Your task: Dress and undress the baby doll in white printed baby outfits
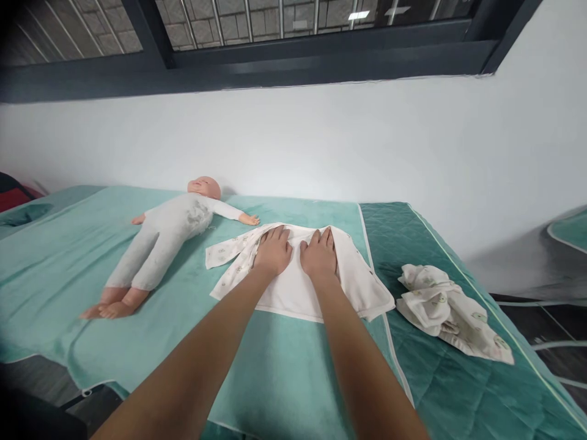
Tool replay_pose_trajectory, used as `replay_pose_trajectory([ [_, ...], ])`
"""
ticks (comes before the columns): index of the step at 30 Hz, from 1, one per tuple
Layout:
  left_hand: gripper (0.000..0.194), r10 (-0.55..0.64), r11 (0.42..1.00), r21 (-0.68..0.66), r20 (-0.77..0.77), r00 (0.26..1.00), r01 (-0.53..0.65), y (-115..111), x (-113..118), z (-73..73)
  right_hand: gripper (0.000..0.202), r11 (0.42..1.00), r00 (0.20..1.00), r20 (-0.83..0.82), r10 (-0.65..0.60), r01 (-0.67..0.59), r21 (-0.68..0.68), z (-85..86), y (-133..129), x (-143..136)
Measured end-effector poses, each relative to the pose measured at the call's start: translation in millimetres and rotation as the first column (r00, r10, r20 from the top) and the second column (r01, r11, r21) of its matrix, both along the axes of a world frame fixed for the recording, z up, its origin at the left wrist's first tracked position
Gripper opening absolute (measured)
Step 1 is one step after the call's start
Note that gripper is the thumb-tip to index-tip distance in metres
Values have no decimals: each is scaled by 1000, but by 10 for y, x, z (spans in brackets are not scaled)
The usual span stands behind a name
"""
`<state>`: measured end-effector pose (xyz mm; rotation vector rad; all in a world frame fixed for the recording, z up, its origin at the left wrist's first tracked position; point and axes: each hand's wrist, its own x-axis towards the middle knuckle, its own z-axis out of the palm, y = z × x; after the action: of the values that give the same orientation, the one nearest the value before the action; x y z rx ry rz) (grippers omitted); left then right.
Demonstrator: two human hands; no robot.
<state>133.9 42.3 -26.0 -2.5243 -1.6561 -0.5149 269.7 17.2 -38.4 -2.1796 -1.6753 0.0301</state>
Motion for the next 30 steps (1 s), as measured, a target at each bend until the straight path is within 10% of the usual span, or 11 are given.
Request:
replay_pose_trajectory([
  [12, 59, 116, 990, -83, 46, 992, -112, 56, -7, -39, 48, 945, 998, -29, 51, -39, 324, 96, -70, 46],
  [30, 43, 64, 998, -33, 98, 993, -61, 48, -19, -46, 46, 934, 940, 112, 324, -336, 124, 75, -194, -227],
])
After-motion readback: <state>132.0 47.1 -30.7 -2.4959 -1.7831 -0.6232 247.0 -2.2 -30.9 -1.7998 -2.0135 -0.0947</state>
